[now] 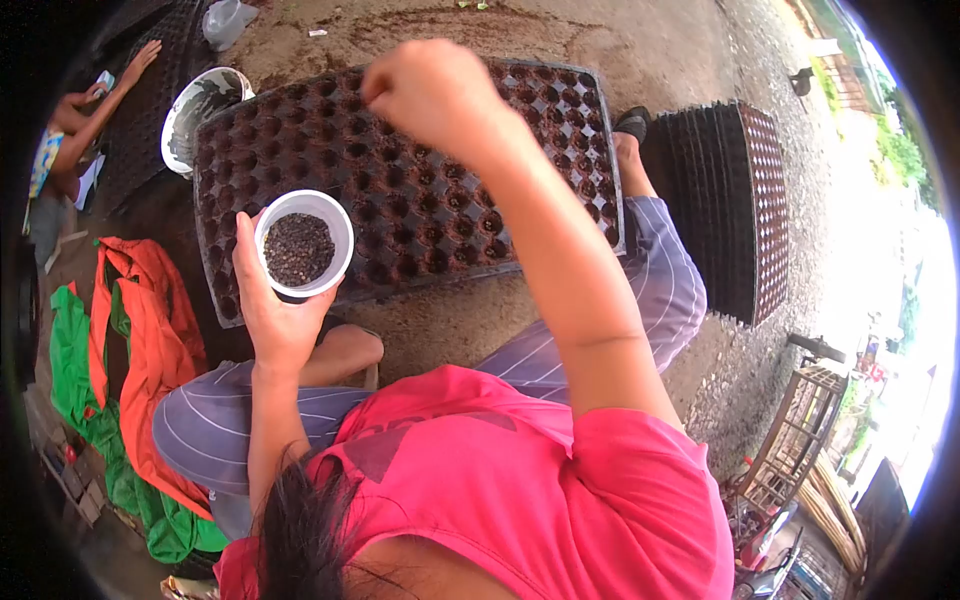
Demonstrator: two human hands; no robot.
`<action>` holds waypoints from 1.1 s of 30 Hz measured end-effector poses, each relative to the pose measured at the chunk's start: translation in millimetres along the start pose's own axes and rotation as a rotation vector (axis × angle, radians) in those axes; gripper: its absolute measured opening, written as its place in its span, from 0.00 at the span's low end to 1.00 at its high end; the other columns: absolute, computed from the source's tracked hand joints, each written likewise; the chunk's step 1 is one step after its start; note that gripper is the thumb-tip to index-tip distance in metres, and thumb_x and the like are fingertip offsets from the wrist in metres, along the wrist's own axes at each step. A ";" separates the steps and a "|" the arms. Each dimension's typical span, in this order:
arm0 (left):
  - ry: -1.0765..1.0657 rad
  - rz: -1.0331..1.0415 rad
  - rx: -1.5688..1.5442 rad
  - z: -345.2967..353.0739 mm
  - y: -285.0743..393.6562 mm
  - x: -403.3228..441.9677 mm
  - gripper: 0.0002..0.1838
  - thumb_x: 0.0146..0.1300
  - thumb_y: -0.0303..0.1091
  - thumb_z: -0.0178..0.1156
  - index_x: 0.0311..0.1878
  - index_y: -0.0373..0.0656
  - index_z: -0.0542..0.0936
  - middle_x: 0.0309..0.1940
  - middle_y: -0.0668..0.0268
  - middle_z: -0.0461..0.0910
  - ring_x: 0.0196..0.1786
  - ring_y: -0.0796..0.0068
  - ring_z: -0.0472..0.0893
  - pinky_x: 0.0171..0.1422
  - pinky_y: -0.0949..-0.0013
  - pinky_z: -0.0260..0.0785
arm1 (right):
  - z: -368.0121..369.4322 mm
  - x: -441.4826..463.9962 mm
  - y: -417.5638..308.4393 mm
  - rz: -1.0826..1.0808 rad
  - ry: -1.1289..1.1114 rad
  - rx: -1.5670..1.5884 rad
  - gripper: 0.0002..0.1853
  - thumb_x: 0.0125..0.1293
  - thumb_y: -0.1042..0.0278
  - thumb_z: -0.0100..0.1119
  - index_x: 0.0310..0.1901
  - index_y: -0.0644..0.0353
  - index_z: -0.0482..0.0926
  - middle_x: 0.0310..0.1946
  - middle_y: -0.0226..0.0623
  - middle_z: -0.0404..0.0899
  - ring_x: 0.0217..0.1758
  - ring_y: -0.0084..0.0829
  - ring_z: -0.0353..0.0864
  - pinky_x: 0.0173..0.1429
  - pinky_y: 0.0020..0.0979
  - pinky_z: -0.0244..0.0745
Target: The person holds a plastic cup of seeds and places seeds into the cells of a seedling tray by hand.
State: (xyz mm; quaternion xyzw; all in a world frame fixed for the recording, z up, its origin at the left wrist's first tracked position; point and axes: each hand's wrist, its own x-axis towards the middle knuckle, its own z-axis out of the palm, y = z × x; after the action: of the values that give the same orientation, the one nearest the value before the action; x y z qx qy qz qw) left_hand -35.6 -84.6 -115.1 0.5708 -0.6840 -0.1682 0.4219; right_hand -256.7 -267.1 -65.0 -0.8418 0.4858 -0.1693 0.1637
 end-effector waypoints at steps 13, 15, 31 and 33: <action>0.010 0.040 -0.013 4.6 4.5 1.7 0.61 0.42 0.26 0.81 0.80 0.39 0.55 0.67 0.46 0.73 0.65 0.43 0.76 0.68 0.49 0.73 | 40.6 -44.3 -94.0 -0.379 -0.310 0.132 0.08 0.56 0.71 0.62 0.36 0.63 0.86 0.29 0.52 0.85 0.35 0.50 0.88 0.38 0.45 0.84; 0.013 0.027 0.003 1.6 3.2 2.4 0.62 0.41 0.24 0.81 0.80 0.39 0.55 0.67 0.46 0.73 0.66 0.43 0.75 0.70 0.50 0.72 | 15.9 -27.3 -73.3 -0.203 -0.330 0.234 0.09 0.53 0.70 0.65 0.36 0.58 0.89 0.31 0.44 0.87 0.36 0.43 0.89 0.45 0.39 0.83; 0.015 -0.016 -0.018 3.6 -6.4 5.3 0.64 0.39 0.20 0.80 0.81 0.39 0.53 0.68 0.46 0.72 0.69 0.44 0.73 0.73 0.49 0.67 | 16.7 42.6 56.0 0.132 -0.028 0.069 0.13 0.59 0.66 0.70 0.45 0.57 0.90 0.36 0.42 0.90 0.35 0.36 0.90 0.50 0.38 0.84; 0.009 -0.021 -0.007 4.7 -5.2 5.2 0.63 0.40 0.21 0.80 0.81 0.38 0.54 0.68 0.46 0.73 0.68 0.44 0.74 0.73 0.49 0.68 | -7.8 23.3 -8.3 0.007 -0.164 0.303 0.11 0.61 0.67 0.71 0.44 0.60 0.89 0.33 0.39 0.89 0.33 0.31 0.89 0.42 0.33 0.83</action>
State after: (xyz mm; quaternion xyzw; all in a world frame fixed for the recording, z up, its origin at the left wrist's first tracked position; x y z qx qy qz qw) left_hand -35.8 -92.1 -119.6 0.5774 -0.6754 -0.1723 0.4251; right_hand -242.9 -284.4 -51.5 -0.8169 0.4425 -0.1708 0.3281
